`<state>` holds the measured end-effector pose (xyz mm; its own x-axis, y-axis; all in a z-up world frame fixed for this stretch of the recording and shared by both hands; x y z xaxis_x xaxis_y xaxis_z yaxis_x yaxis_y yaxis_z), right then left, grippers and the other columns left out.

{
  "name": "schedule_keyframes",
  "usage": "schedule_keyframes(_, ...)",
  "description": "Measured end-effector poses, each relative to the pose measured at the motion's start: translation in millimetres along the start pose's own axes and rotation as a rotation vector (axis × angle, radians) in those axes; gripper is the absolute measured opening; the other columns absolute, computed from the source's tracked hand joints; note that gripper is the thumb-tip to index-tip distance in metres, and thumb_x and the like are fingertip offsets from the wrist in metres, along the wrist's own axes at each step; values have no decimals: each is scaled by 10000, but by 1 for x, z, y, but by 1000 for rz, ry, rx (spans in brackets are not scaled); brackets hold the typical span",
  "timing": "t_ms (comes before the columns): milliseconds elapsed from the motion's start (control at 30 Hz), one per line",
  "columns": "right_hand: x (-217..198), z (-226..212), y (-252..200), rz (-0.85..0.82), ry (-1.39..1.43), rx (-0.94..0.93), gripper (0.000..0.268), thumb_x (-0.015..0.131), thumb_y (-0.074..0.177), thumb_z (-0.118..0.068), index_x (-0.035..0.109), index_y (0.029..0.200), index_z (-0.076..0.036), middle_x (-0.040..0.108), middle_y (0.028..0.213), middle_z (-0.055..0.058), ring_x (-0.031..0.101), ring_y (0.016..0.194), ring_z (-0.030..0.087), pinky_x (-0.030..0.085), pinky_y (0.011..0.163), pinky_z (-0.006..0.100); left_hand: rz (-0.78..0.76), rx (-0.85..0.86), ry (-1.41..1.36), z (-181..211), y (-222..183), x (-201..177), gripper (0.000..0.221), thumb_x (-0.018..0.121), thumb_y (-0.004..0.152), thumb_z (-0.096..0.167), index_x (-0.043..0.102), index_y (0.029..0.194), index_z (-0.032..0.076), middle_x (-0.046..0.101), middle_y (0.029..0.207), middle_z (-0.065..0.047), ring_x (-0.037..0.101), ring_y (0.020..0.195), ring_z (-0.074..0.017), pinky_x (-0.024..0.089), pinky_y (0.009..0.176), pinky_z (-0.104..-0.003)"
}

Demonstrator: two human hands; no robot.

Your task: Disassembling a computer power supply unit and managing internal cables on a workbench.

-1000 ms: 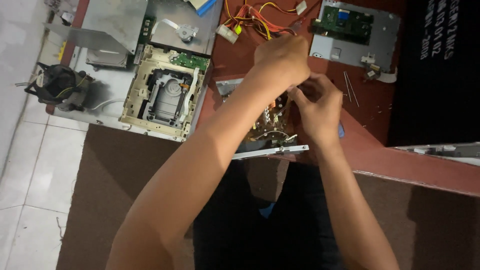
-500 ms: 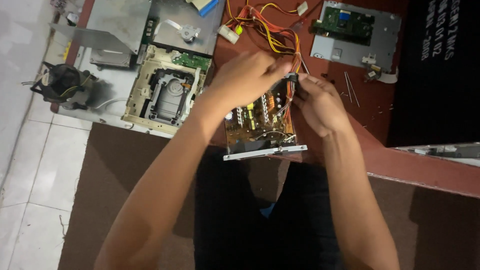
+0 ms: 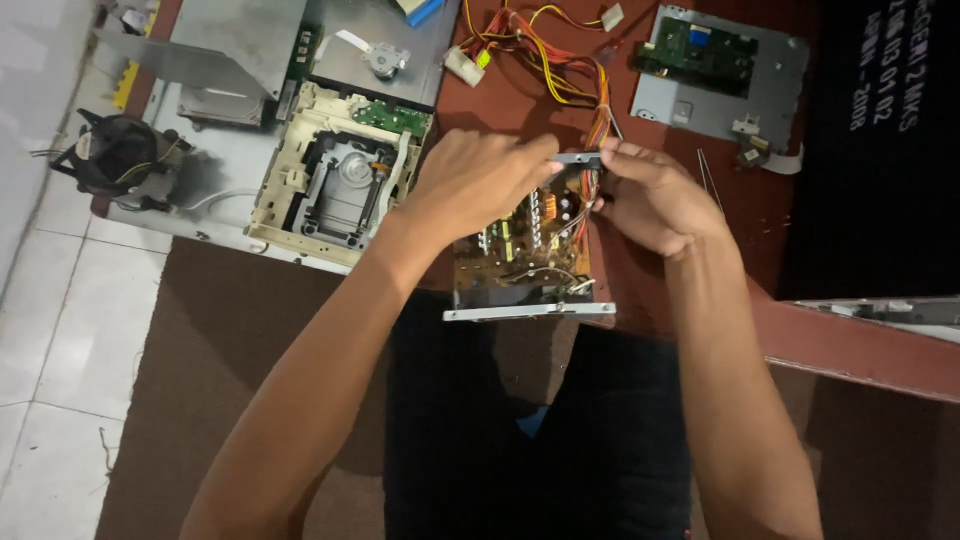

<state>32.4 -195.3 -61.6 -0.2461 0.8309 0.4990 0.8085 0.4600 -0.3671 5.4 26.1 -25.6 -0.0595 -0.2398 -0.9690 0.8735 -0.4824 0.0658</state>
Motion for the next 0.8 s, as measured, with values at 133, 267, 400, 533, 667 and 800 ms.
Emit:
schedule_keyframes(133, 10, -2, -6, -71, -18, -9, 207, 661, 959, -154, 592, 1132, -64, 551, 965, -25, 531, 927, 166, 401, 761, 305, 17, 25, -16, -6, 0, -1, 354, 427, 1104, 274, 617, 1394, 200, 743, 722, -133, 685, 506, -257, 547, 554, -388)
schedule_keyframes(267, 6, 7, -1, -89, 29, -22, 231, 676, 957, -153, 594, 1153, -64, 580, 983, -20, 541, 936, 164, 407, 758, 300, 3, -6, -17, -9, 2, 3, 357, 417, 1119, 315, 654, 1370, 220, 725, 661, -105, 601, 427, -190, 501, 528, -319)
schedule_keyframes(400, 2, 14, 4, -66, 54, -69, 183, 699, 953, -167, 635, 1110, -99, 628, 958, -15, 585, 946, 165, 423, 813, 291, 23, 10, -78, -8, 1, -6, 333, 466, 1097, 284, 680, 1335, 191, 708, 630, -106, 594, 415, -216, 477, 501, -334)
schedule_keyframes(533, -12, 26, 12, -40, 29, -117, 199, 692, 964, -165, 653, 1138, -76, 663, 993, -3, 596, 943, 152, 467, 857, 270, 4, 8, -117, -6, 9, 14, 367, 451, 1088, 218, 603, 1413, 143, 622, 588, -37, 486, 424, -149, 389, 455, -254)
schedule_keyframes(667, 5, 21, -3, -22, 25, -139, 194, 680, 975, -178, 642, 1136, -78, 635, 989, -7, 581, 962, 162, 469, 869, 278, 74, -67, -165, 31, 10, -21, 256, 590, 977, 255, 712, 1077, 54, 688, 652, -145, 668, 494, -323, 511, 482, -443)
schedule_keyframes(800, 15, 19, -13, 74, -31, -180, 206, 676, 992, -154, 674, 1169, -48, 610, 926, -16, 599, 961, 127, 498, 902, 290, -32, -165, -215, 42, 10, -41, 372, 645, 979, 404, 741, 1094, 64, 720, 800, -162, 708, 647, -280, 559, 615, -436)
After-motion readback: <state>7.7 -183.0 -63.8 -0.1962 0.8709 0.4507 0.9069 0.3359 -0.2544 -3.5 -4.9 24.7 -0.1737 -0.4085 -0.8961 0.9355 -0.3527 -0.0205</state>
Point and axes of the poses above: each hand's wrist, its own y-axis towards the middle knuckle, its own x-axis out of the palm, z = x × y, the point moved 2 cm from there along y, towards the middle knuckle
